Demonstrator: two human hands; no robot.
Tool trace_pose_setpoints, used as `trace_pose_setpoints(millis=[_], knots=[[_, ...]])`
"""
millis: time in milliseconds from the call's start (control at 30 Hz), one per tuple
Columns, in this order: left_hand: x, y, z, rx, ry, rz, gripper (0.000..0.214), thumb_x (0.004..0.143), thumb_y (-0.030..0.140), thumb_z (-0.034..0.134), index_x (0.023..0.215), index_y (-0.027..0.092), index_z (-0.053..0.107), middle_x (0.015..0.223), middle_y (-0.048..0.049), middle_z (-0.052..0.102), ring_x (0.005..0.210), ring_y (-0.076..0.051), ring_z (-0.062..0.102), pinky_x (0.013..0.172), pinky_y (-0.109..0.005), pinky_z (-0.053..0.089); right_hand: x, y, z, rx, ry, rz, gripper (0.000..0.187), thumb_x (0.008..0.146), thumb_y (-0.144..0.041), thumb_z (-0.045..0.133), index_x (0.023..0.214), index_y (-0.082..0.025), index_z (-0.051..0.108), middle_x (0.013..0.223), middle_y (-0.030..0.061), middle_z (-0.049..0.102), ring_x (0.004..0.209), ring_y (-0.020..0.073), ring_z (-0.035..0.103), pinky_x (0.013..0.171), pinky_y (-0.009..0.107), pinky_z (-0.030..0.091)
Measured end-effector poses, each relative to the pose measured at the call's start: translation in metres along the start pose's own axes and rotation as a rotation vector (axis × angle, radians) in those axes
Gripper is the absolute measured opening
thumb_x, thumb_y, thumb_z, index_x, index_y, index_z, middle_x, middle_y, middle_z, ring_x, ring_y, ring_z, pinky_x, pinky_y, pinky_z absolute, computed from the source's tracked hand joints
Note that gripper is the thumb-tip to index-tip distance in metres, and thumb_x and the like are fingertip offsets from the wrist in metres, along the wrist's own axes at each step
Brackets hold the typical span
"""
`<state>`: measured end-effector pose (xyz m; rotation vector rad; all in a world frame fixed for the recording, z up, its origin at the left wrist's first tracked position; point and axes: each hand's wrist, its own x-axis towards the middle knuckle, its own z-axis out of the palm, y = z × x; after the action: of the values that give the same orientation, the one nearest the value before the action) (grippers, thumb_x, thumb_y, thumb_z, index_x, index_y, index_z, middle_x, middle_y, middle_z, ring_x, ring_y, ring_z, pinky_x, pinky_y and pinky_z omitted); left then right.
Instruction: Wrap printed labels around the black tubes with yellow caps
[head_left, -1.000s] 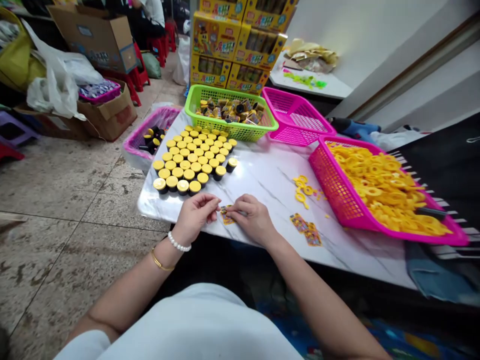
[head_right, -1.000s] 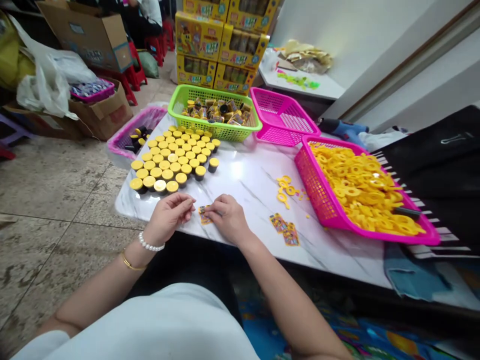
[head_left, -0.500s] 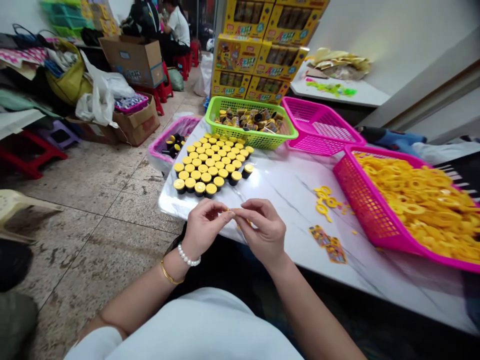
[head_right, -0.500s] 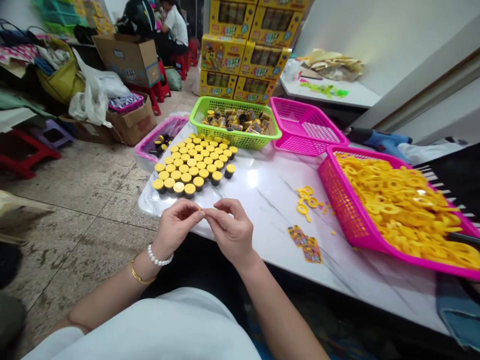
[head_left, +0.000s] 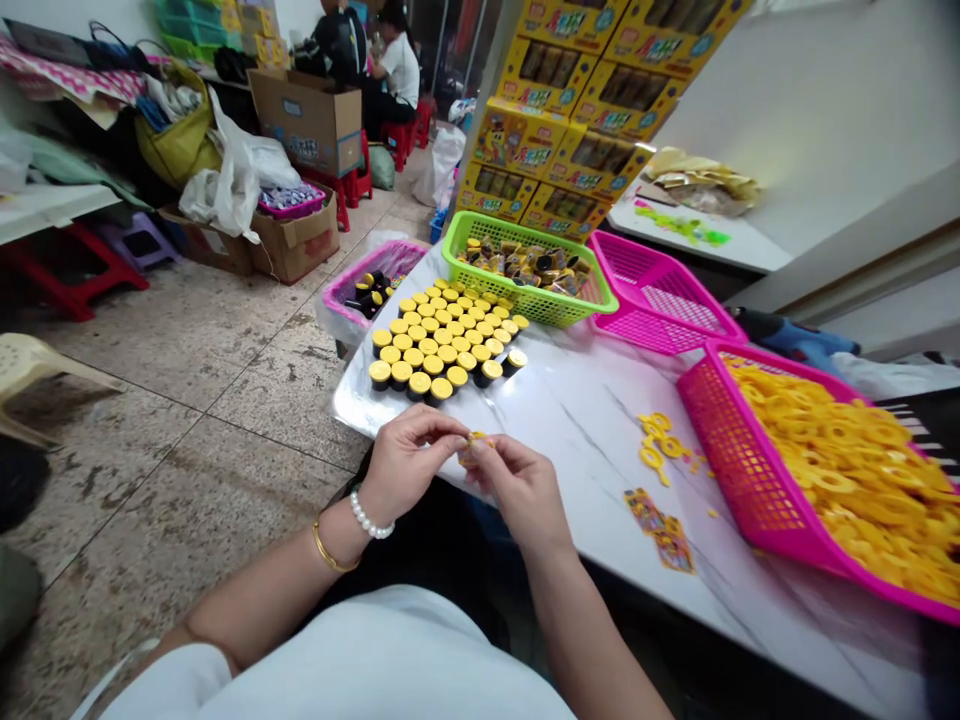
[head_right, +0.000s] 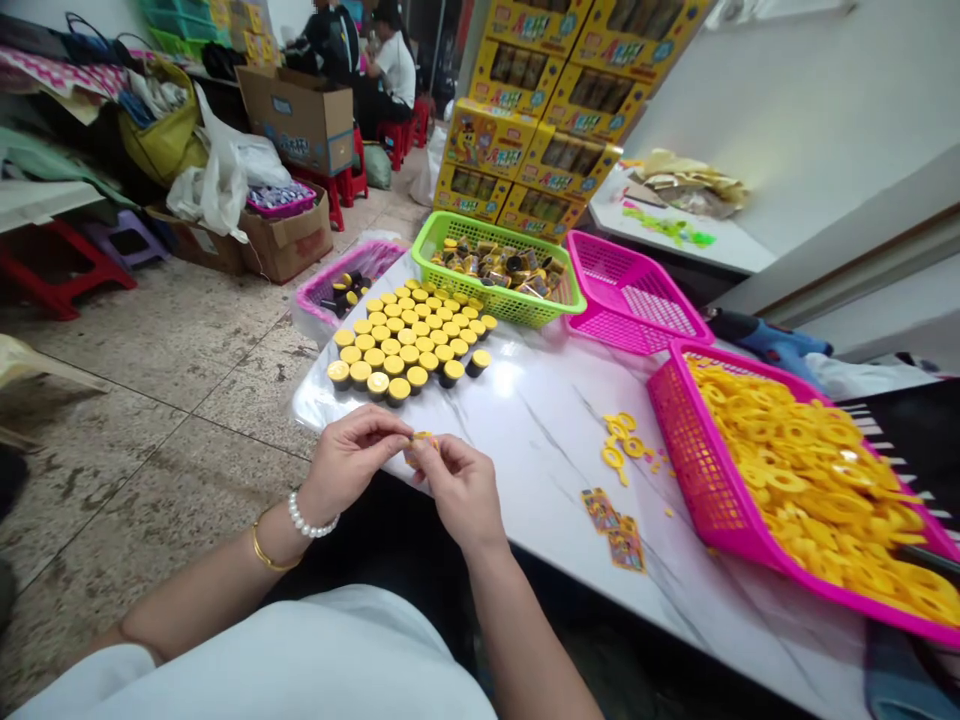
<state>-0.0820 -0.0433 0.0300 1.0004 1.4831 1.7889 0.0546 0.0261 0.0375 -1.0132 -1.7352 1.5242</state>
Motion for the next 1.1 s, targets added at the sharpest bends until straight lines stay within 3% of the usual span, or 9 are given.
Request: trace_pose_setpoints(millis=[133,200,333,633,867,967,1100], knots=[[-0.008,0.003,0.000,-0.117,0.156,-0.032,0.022,0.074,0.020,0.080,0.095,0.020,0.074,0.089,-0.0028,0.066,0.075,-0.013,0.061,0.070,-0.025,0.052,0.001,0.005,0.006,-0.004,0.151,-0.102,0.029,0.081,-0.044,0.071,0.066,-0.019,0.071,0.062,0.0007,0.064,0.058,0.0130,0.055,0.056,0.026,0.047],[-0.013,0.006,0.000,-0.134,0.222,-0.057,0.016,0.075,0.022,0.079,0.088,0.018,0.072,0.081,-0.0013,0.065,0.071,-0.012,0.059,0.066,-0.023,0.051,0.000,0.009,0.011,0.016,0.223,-0.110,0.030,0.082,-0.045,0.071,0.067,-0.019,0.072,0.063,0.0012,0.065,0.058,0.0136,0.056,0.056,0.027,0.048],[-0.022,0.014,0.001,-0.129,0.171,-0.108,0.013,0.078,0.028,0.076,0.073,0.017,0.070,0.068,-0.0006,0.063,0.061,-0.011,0.056,0.059,-0.023,0.047,-0.005,0.013,0.021,0.055,0.276,-0.110,0.039,0.084,-0.051,0.068,0.063,-0.019,0.071,0.060,0.0019,0.063,0.056,0.0145,0.057,0.055,0.028,0.051],[-0.022,0.019,0.004,-0.140,0.214,-0.167,0.020,0.073,0.038,0.081,0.071,0.018,0.076,0.061,-0.0007,0.063,0.054,-0.011,0.053,0.047,-0.022,0.040,-0.010,0.021,0.028,-0.014,0.227,-0.181,0.040,0.091,-0.052,0.062,0.071,-0.020,0.073,0.067,0.0026,0.067,0.063,0.0161,0.060,0.061,0.031,0.052],[-0.020,0.003,0.000,-0.296,0.147,-0.397,0.038,0.065,0.051,0.085,0.070,0.015,0.071,0.046,0.0068,0.046,0.041,-0.005,0.035,0.039,-0.019,0.026,-0.014,0.021,0.027,-0.140,0.281,-0.320,0.036,0.094,-0.048,0.062,0.069,-0.022,0.068,0.065,0.0005,0.059,0.061,0.0159,0.053,0.060,0.030,0.046],[-0.022,0.004,-0.002,-0.268,0.176,-0.339,0.036,0.068,0.049,0.084,0.071,0.016,0.072,0.052,0.0042,0.052,0.044,-0.005,0.040,0.041,-0.019,0.030,-0.013,0.019,0.026,-0.137,0.329,-0.315,0.037,0.095,-0.047,0.060,0.066,-0.023,0.064,0.062,-0.0005,0.055,0.059,0.0160,0.051,0.059,0.030,0.045],[-0.023,0.010,-0.001,-0.148,0.155,-0.192,0.020,0.072,0.037,0.083,0.069,0.018,0.077,0.065,-0.0013,0.064,0.057,-0.010,0.052,0.053,-0.023,0.044,-0.012,0.022,0.028,-0.166,0.285,-0.387,0.028,0.095,-0.039,0.062,0.072,-0.024,0.069,0.066,-0.0001,0.060,0.063,0.0168,0.055,0.065,0.032,0.046]])
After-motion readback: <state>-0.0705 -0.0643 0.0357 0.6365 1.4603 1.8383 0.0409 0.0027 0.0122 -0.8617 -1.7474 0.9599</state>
